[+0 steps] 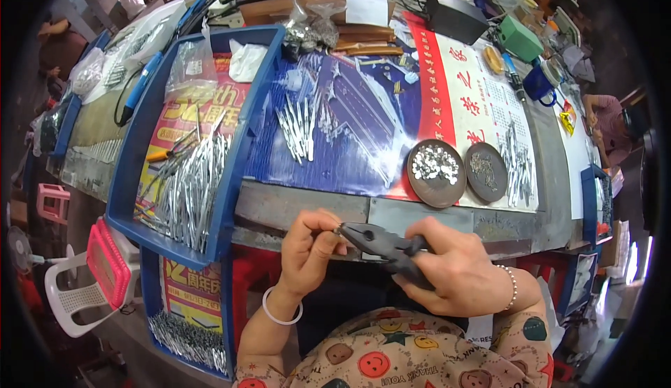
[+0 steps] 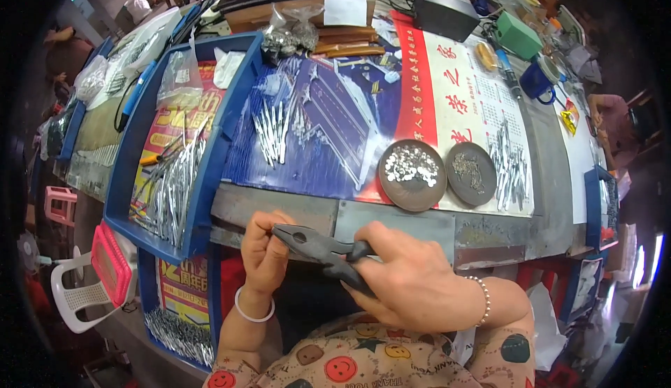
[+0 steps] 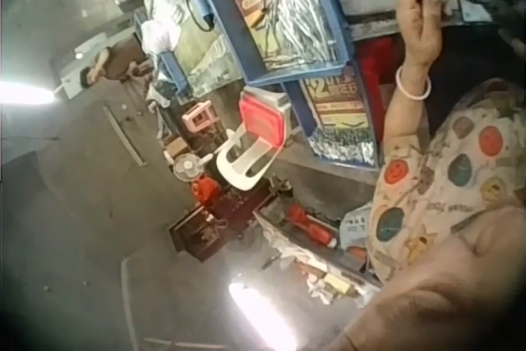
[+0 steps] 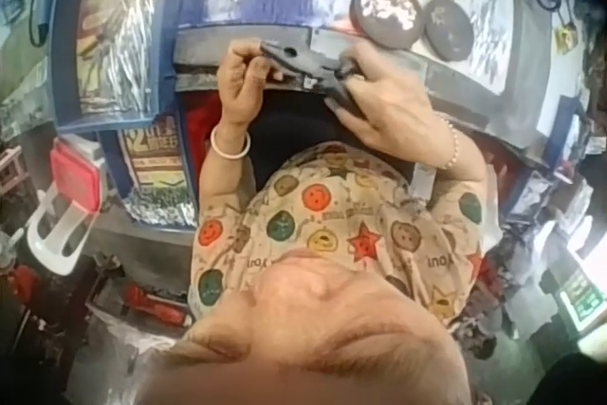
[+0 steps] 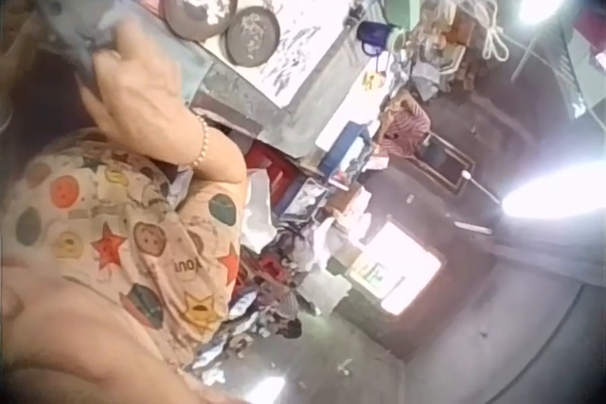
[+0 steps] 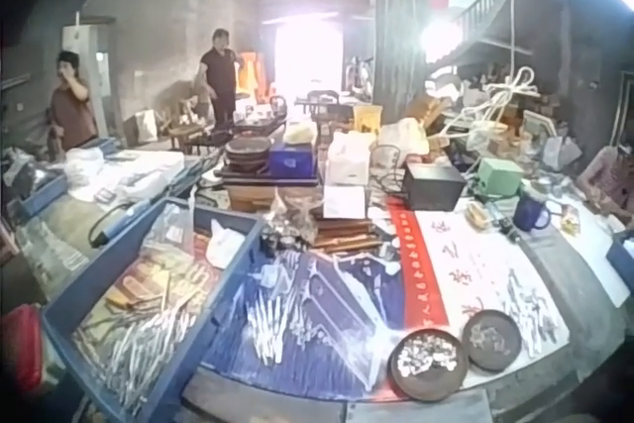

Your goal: Manually assembling or processing small metal hardware components using pliers at a workbench.

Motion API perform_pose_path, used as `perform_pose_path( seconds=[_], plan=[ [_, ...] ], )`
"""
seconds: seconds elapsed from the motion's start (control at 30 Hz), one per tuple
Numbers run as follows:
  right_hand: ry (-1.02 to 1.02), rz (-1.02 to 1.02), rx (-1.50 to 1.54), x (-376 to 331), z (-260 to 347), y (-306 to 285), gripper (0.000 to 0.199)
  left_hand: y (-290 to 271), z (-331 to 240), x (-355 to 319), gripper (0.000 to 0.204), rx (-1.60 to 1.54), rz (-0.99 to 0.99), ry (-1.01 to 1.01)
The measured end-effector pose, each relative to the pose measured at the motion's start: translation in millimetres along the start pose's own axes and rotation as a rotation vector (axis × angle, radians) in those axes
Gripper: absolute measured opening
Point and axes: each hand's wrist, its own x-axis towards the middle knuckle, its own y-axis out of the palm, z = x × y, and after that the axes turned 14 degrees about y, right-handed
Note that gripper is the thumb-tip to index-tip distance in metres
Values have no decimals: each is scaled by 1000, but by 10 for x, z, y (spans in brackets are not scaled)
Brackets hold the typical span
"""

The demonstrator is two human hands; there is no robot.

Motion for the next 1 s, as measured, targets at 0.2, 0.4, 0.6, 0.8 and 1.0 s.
perform_pose_path(
  seconds=[0.2, 0.4, 0.6, 0.8, 1.0],
  plan=[
    [51, 83, -72, -271, -227, 186, 31, 184, -239, -171, 11, -367, -277, -298],
    [6, 141, -92, -511, -360, 367, 35, 401, -390, -373, 10, -372, -335, -586],
    [-20, 102, -120, -647, -451, 380, 35, 530, -408, -451, 10, -292, -300, -642],
    [-43, 39, -149, -740, -522, 397, 29, 619, -402, -455, 9, -142, -240, -666],
    [3, 91, -156, -772, -544, 436, 26, 635, -347, -461, 9, -76, -220, -685]
  ],
)
